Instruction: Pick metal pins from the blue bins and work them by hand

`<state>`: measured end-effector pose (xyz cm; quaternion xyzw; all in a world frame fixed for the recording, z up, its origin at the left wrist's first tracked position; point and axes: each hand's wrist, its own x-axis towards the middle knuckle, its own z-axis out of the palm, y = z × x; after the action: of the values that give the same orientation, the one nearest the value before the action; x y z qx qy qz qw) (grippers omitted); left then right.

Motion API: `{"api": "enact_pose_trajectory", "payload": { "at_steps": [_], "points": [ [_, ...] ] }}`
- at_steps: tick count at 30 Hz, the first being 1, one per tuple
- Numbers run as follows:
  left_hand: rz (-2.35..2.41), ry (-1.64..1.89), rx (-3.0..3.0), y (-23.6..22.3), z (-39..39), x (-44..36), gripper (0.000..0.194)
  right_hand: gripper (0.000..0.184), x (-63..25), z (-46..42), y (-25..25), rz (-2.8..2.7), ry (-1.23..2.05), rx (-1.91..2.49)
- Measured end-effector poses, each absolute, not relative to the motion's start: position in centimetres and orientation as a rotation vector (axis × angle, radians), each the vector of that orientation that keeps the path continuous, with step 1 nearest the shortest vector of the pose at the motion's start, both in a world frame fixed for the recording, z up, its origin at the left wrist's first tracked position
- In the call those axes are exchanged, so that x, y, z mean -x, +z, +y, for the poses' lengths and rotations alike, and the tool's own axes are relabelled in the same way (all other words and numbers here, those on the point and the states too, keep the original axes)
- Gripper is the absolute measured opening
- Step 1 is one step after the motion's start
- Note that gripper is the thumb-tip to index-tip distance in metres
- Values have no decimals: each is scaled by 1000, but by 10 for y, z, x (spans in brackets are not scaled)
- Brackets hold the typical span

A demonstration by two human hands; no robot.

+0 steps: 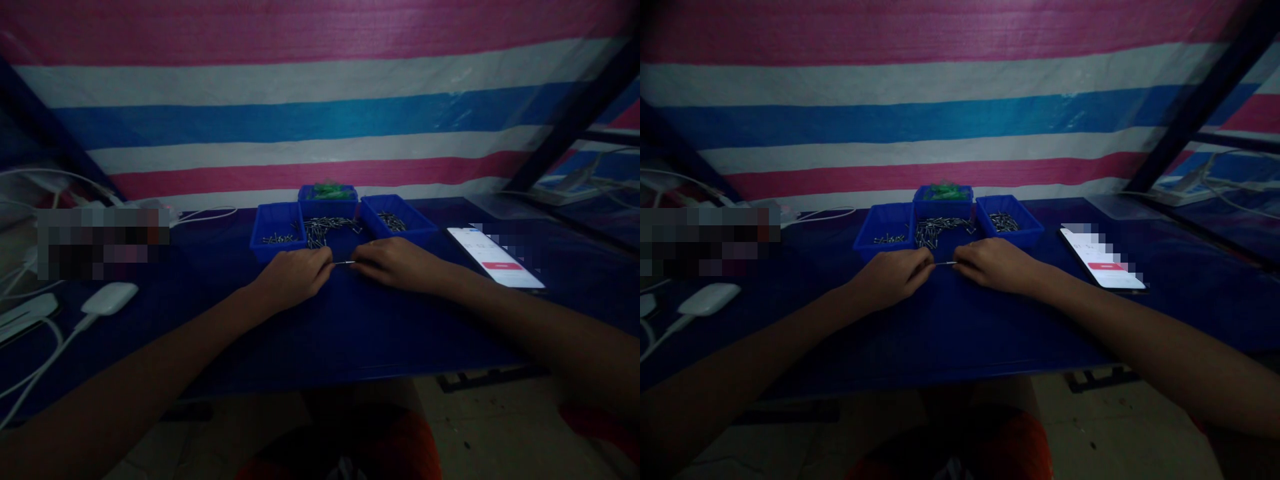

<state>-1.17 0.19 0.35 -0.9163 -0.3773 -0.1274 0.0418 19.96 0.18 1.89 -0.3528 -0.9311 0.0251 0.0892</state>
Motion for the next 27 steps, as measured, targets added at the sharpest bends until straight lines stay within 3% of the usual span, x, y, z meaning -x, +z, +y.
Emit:
{"api": "enact_pose_trajectory", "payload": {
  "at_steps": [19, 27],
  "points": [
    [-1121, -405, 2812, 0, 4, 13, 16, 9, -200, 1, 18, -2741, 129, 1045],
    [-1185, -382, 2744, 3, 3, 12, 19, 13, -201, 0, 19, -2718, 120, 981]
  ]
}}
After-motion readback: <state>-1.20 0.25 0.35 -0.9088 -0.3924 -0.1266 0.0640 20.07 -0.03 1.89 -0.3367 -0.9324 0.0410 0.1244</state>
